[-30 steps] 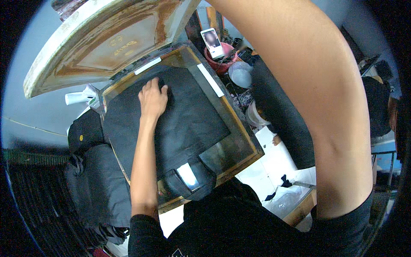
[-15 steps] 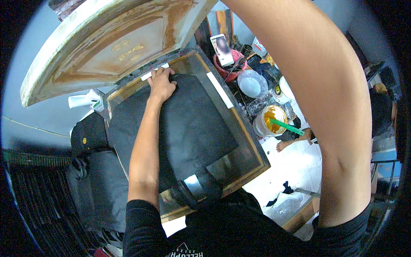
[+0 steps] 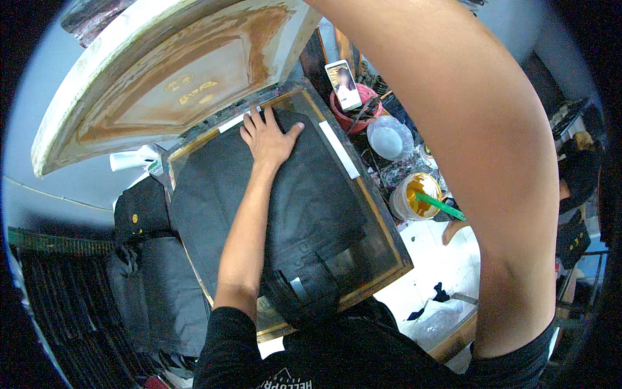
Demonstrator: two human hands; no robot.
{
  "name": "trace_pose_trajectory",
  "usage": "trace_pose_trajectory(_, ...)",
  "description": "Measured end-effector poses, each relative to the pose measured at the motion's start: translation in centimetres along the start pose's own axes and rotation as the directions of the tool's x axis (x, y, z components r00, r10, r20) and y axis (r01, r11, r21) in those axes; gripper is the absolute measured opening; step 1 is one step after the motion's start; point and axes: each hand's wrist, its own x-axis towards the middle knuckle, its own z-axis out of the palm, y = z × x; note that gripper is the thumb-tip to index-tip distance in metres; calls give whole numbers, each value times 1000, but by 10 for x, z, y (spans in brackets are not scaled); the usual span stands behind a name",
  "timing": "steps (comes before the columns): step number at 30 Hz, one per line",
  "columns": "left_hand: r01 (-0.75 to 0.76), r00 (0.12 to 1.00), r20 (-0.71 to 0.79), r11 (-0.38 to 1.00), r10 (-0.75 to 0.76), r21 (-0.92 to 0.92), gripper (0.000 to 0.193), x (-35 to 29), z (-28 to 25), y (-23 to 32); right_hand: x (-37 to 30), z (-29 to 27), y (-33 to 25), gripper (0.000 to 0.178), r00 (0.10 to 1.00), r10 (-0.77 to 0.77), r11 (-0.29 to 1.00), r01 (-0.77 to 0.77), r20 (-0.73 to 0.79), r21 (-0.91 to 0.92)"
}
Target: The person performs screen printing on black tote bags by placing a bag on the printing bed, lowering the screen, applying yellow ink with a squeegee, and lifting the screen to reveal the printed design. The person also stirs the yellow ink in a container with a small green tool.
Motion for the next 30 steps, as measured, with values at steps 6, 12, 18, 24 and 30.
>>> trace_pose_trajectory(6, 126, 968, 219, 992, -127, 17, 135, 1, 10, 10, -3, -3, -3, 32, 999, 51, 999, -51, 18, 7)
trace_pose_trajectory(12, 273, 925, 258, 960, -280, 62, 137, 3, 6, 20, -2, 1, -2, 32, 1000, 16, 1000, -16, 4, 13)
trace_pose_trajectory(18, 290, 905, 307, 955, -295, 62, 140, 11, 0, 24, 0, 4, -1, 33, 1000, 0, 1000, 0, -5, 20)
trace_pose_trajectory(24, 299, 901, 313, 953, -301, 54, 142, 17, 2, 22, -3, 0, 4, 33, 999, -34, 999, 34, 1, 39)
trace_pose_trajectory(30, 291, 886, 341, 949, -315, 122, 144, 27, -1, 26, -17, 2, -4, 31, 998, 10, 999, -7, -65, 34)
